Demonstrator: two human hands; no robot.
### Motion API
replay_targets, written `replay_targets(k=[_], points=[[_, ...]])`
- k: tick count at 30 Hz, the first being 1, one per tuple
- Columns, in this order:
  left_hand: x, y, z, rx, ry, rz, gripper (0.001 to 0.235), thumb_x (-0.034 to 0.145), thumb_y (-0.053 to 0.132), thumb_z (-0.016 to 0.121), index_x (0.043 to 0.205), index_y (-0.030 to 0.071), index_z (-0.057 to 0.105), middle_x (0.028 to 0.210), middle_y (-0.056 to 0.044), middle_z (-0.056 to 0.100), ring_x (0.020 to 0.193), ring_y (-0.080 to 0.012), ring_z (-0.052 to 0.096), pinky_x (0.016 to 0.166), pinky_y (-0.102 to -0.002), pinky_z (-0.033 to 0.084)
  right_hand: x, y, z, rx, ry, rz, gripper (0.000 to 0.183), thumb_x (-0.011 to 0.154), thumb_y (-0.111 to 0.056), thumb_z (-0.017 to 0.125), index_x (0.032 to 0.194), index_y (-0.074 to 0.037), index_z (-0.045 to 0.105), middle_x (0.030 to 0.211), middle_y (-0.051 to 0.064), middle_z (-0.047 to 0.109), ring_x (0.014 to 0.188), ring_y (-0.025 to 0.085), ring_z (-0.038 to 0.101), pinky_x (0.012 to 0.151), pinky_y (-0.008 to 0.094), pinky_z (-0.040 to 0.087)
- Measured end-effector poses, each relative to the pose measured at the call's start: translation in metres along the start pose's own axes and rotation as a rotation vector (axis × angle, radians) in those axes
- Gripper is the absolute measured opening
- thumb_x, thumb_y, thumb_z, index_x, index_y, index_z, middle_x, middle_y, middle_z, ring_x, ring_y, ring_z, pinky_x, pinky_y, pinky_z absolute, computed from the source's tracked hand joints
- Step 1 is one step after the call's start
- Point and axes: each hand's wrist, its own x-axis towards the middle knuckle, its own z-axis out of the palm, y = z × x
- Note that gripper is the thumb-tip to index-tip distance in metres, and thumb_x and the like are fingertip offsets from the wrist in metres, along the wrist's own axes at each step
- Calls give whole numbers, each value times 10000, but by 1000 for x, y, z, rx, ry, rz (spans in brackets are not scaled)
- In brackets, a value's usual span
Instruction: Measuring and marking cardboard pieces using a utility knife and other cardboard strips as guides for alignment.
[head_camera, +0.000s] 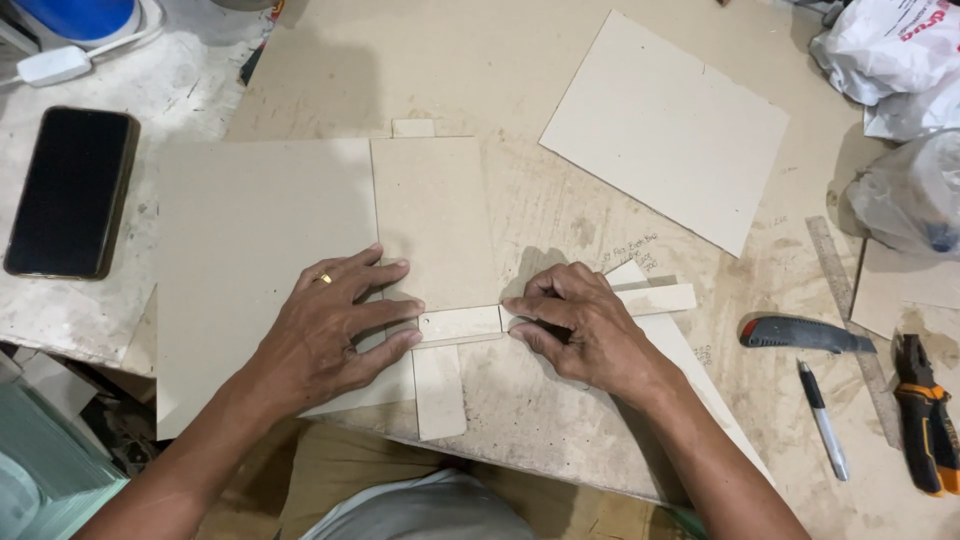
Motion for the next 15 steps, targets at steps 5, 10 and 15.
replay_targets(k=[5,10,15], points=[[2,-1,-1,19,-8,9,244,867,344,807,1095,258,790,1340,-71,687,1370,-315,578,1043,-489,440,2,-2,-2,9,4,-13,295,928,-280,756,1173,-117,777,964,20,635,911,206,581,796,362,444],[15,5,-17,35,28,-22,286,894,324,773,1151,199,764,1290,-37,729,1311,-277,629,1007,-458,486,3,-4,-2,4,-18,-28,313,932,-287,742,1168,-84,775,969,20,637,937,202,590,867,365,458],[42,21,-45,-61,-433,-362,393,836,315,755,1182,130,762,1291,-112,719,1374,-352,564,1083,-526,431,2,-3,0,25,-18,157,217,864,-254,790,1071,-209,833,957,45,702,924,280,655,861,432,498]])
